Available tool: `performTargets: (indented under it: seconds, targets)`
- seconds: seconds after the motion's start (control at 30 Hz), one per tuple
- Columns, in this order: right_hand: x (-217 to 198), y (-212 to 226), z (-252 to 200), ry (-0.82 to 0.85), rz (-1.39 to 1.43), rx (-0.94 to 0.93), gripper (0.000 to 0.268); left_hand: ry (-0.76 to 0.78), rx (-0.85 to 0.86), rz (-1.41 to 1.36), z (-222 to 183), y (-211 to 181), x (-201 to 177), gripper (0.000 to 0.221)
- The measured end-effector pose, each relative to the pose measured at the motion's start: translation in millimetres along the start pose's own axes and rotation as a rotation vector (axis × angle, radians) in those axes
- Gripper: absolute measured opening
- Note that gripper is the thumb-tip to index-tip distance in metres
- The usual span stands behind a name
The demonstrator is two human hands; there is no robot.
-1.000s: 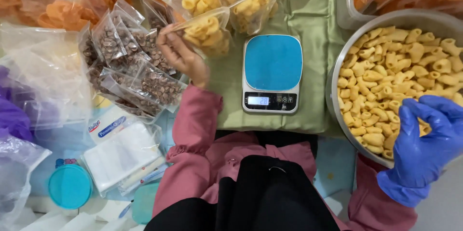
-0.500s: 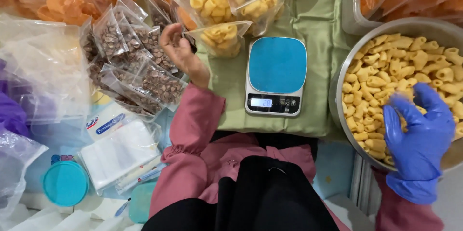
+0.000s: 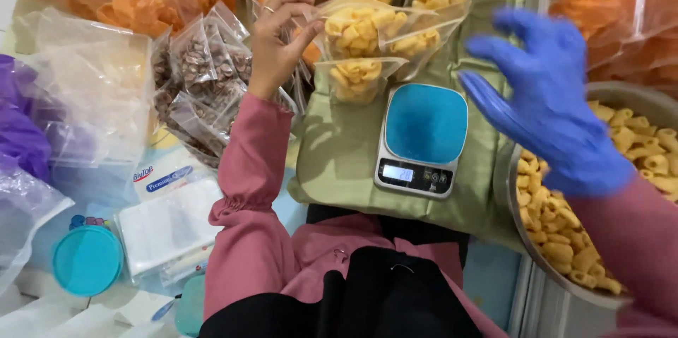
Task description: The person packs yellow, tube-shaped snacks from a large metal bowl into small clear plastic bags. They place the bags on a digital scale to weigh the contents, adding or removing snacks to reach a target weight before setting the filled bags aside.
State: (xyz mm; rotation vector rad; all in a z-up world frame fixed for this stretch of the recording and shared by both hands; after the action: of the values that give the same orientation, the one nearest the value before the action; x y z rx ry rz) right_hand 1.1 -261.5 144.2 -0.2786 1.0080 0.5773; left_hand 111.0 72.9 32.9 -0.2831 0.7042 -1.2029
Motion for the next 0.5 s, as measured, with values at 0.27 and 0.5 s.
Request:
performTargets:
  seconds: [0.27,0.5]
  targets:
    - [81,29,107,0.000,0.169,-0.133,0.048,0.069,0.197,0.282,19,-12,-8,0.010]
    - [139,24,125,0.016,0.218,-0.123,0.033,0.047,0.290,0.315,14,-12,4,0.011]
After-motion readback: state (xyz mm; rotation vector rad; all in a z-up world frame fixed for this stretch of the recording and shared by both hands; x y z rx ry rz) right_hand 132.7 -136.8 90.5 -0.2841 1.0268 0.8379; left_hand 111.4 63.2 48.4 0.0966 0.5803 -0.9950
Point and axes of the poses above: each hand's wrist, its own z-axis towards the middle knuckle, its own x-axis out of the palm, y = z × x, the point moved 3 cm from there along z, towards the middle knuckle, and after that the axes turned 7 degrees about x, right-handed, at the moved point
